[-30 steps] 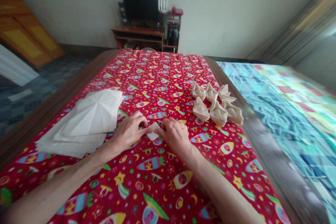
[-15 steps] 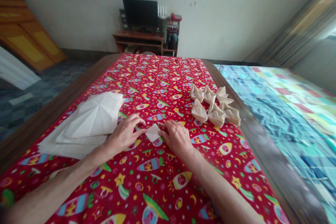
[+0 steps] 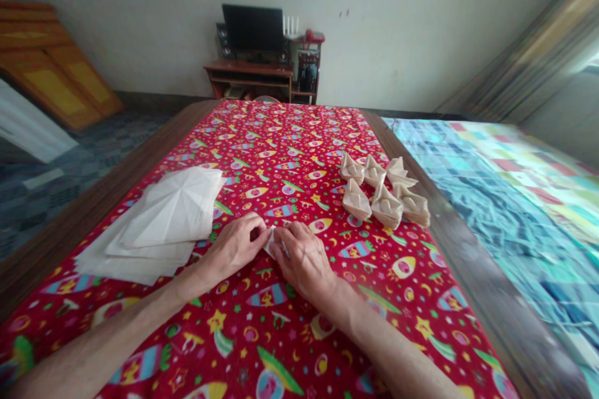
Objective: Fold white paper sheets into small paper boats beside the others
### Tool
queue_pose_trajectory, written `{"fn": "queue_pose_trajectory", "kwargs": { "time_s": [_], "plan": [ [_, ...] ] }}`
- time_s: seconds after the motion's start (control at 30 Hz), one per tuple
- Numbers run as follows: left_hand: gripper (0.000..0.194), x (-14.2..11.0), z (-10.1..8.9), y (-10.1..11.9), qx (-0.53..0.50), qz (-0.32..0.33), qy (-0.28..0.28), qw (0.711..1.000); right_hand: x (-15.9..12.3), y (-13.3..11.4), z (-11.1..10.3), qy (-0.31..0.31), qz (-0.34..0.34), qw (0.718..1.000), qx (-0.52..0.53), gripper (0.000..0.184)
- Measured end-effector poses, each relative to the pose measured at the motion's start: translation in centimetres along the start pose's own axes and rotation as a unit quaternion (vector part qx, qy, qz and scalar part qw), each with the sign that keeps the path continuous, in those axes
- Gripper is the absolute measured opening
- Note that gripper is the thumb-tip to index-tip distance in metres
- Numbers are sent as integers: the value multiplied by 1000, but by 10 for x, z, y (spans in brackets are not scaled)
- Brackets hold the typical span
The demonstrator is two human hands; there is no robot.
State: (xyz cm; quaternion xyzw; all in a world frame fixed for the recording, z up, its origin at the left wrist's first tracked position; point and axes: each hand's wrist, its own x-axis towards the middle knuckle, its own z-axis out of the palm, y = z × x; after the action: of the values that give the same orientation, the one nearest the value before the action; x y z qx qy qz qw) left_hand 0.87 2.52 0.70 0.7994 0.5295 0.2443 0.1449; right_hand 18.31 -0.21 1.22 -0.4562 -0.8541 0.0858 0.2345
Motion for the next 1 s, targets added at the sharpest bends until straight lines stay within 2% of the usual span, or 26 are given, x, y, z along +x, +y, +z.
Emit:
{"fn": "queue_pose_trajectory", "kwargs": {
  "time_s": [0.13,0.27,0.37,0.43,0.53,0.6,0.67,0.73,0.83,0.9,1.0],
  "plan": [
    [19,1,-3,4,-36,-31,-10,999,-1,-10,0,-6,3,1000,-24,30],
    [23,0,-5,9,-124,-36,-17,991,0,-10,5,32,13,999,-12,19],
    [17,-1,-5,10,-171,-15,48,984,4,-4,1,94,32,992,84,18],
    [24,-3,-5,10,-191,1,75,979,8,1,-4,130,100,970,179,12],
    [33,-3,-5,11,-242,-3,21,970,13,7,-6,139,212,907,337,14],
    [33,-3,-6,11,-288,-18,-19,957,15,10,-2,124,245,873,404,21],
    [34,-2,-5,9,-314,-31,-30,949,14,13,3,101,253,864,424,22],
    [35,0,-2,4,-304,-40,-24,951,12,14,7,80,249,878,402,20],
    [32,0,3,-2,-219,-36,-14,975,8,16,9,62,222,926,298,12],
    [29,-1,7,-4,-139,-5,4,990,5,17,9,49,197,956,213,9],
    [28,-3,8,-4,-50,53,43,996,3,18,8,37,152,982,106,8]
  ]
}}
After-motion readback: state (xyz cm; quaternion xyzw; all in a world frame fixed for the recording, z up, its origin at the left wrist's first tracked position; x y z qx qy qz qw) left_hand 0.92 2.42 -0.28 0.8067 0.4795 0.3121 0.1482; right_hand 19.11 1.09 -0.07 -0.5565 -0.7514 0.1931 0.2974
